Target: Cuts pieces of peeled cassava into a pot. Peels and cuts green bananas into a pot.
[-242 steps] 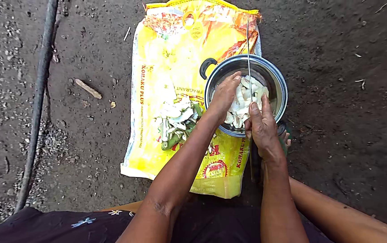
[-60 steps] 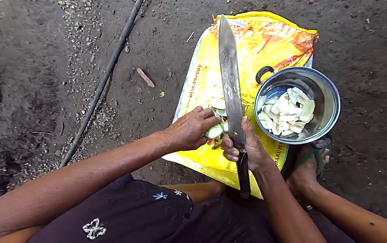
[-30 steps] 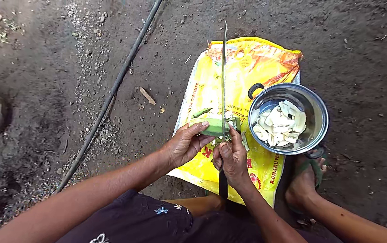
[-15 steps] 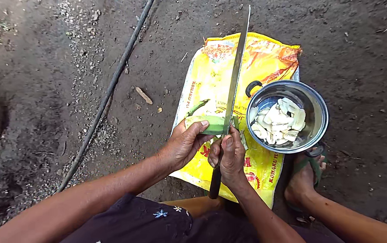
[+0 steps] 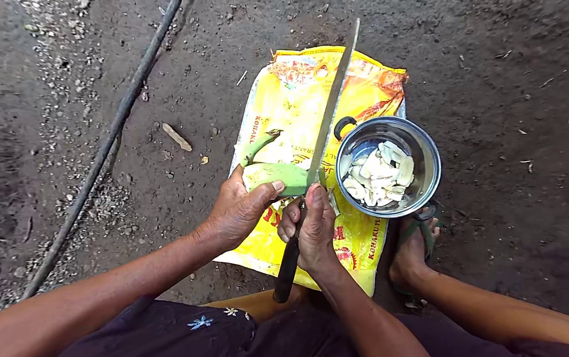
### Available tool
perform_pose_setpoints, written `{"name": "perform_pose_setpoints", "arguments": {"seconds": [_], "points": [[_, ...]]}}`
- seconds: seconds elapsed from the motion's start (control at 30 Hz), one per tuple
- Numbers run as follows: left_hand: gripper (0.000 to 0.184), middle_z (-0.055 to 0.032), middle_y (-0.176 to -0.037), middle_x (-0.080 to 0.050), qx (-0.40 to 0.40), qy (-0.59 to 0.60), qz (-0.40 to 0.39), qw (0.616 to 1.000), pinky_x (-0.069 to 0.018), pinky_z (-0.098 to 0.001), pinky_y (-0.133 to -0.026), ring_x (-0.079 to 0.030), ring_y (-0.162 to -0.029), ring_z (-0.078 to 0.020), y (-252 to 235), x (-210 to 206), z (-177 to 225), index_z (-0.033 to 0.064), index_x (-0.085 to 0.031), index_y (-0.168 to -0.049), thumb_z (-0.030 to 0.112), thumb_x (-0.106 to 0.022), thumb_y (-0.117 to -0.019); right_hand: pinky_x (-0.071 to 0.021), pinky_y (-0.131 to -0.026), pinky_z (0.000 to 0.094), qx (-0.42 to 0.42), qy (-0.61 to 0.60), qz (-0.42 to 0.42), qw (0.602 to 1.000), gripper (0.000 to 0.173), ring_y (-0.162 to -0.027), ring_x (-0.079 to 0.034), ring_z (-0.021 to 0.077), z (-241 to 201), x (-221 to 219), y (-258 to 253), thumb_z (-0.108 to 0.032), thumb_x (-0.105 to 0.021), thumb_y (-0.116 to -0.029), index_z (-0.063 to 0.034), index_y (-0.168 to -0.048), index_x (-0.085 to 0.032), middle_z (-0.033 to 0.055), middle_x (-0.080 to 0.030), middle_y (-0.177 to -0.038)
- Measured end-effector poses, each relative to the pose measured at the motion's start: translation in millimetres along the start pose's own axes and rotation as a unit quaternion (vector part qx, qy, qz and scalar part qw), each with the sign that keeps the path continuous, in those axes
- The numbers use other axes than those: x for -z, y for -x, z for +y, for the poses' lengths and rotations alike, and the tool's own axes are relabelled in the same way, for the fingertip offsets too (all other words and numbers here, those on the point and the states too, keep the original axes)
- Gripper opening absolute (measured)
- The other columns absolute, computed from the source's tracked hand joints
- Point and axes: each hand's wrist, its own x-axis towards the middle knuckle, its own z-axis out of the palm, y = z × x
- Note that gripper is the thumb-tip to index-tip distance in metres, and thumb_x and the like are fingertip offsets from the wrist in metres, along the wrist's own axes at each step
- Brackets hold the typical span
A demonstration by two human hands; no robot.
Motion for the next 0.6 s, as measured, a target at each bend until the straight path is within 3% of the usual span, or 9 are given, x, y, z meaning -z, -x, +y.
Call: {"name": "perform_pose_setpoints", "arguments": {"seconds": [0.1, 0.2, 0.27, 0.37, 0.47, 0.6], "points": [[0.034, -0.0007, -0.103, -0.07, -0.001, -0.003, -0.004, 1.0, -0.0614, -0.03, -0.086, -0.072, -0.092, -0.011, 1.6, 2.3, 0.2, 0.0118, -0.048, -0.125, 0.002, -0.053, -0.0924, -0.044, -0.042, 0.0195, -0.001, -0.003, -0.003, 1.0, 0.033, -0.039, -0.045, 0.0041, -1.6, -2.2, 2.6, -0.036, -0.049, -0.1053, -0.0076, -0.123, -0.049, -0.0041, -0.046, -0.053], [0.046, 0.0016, -0.098, -0.071, -0.03, -0.08, -0.006, 0.996, -0.0623, -0.0276, -0.077, -0.072, -0.085, -0.0087, 3.3, 5.6, -3.5, 0.0135, -0.047, -0.127, 0.006, -0.063, -0.084, -0.0444, -0.041, 0.0211, -0.052, -0.048, 0.013, 0.997, 0.035, -0.039, -0.045, 0.007, -9.4, -4.5, 2.9, -0.041, -0.039, -0.1086, -0.0084, -0.112, -0.051, -0.0014, -0.045, -0.053], [0.048, 0.0018, -0.096, -0.071, -0.038, -0.087, -0.015, 0.995, -0.0626, -0.0272, -0.073, -0.072, -0.082, -0.0087, 1.4, 4.0, -2.8, 0.0139, -0.047, -0.127, 0.005, -0.063, -0.083, -0.0448, -0.04, 0.0215, -0.065, -0.06, 0.006, 0.996, 0.038, -0.038, -0.046, 0.008, -13.3, -1.5, -1.1, -0.044, -0.039, -0.1084, -0.0085, -0.11, -0.052, -0.0005, -0.046, -0.053], [0.033, -0.0028, -0.102, -0.071, 0.0, 0.02, -0.07, 0.997, -0.0629, -0.0311, -0.081, -0.073, -0.088, -0.0138, -3.7, 7.4, 2.1, 0.013, -0.049, -0.123, 0.01, -0.058, -0.091, -0.0458, -0.042, 0.0203, -0.027, -0.022, -0.046, 0.998, 0.036, -0.04, -0.047, 0.0063, -10.9, 8.7, -7.5, -0.046, -0.049, -0.1045, -0.0107, -0.114, -0.05, -0.0021, -0.047, -0.054], [0.033, -0.0059, -0.101, -0.074, 0.093, 0.098, -0.157, 0.978, -0.0613, -0.0272, -0.084, -0.074, -0.091, -0.0133, -12.4, 23.1, 6.6, 0.0149, -0.065, -0.111, 0.035, -0.075, -0.0875, -0.0464, -0.044, 0.0191, -0.007, -0.011, -0.104, 0.995, 0.038, -0.042, -0.049, 0.0044, -10.7, 20.0, -10.7, -0.047, -0.063, -0.098, -0.014, -0.113, -0.053, -0.004, -0.051, -0.055], [0.025, -0.0089, -0.105, -0.073, 0.117, 0.144, -0.187, 0.965, -0.0604, -0.0299, -0.089, -0.073, -0.094, -0.0159, -17.5, 31.0, 4.1, 0.0122, -0.064, -0.115, 0.028, -0.066, -0.0951, -0.0481, -0.046, 0.0202, -0.073, -0.058, -0.147, 0.985, 0.049, -0.044, -0.052, 0.0069, -14.2, 33.4, -16.2, -0.055, -0.068, -0.0922, -0.0127, -0.11, -0.052, -0.0017, -0.055, -0.058]]}}
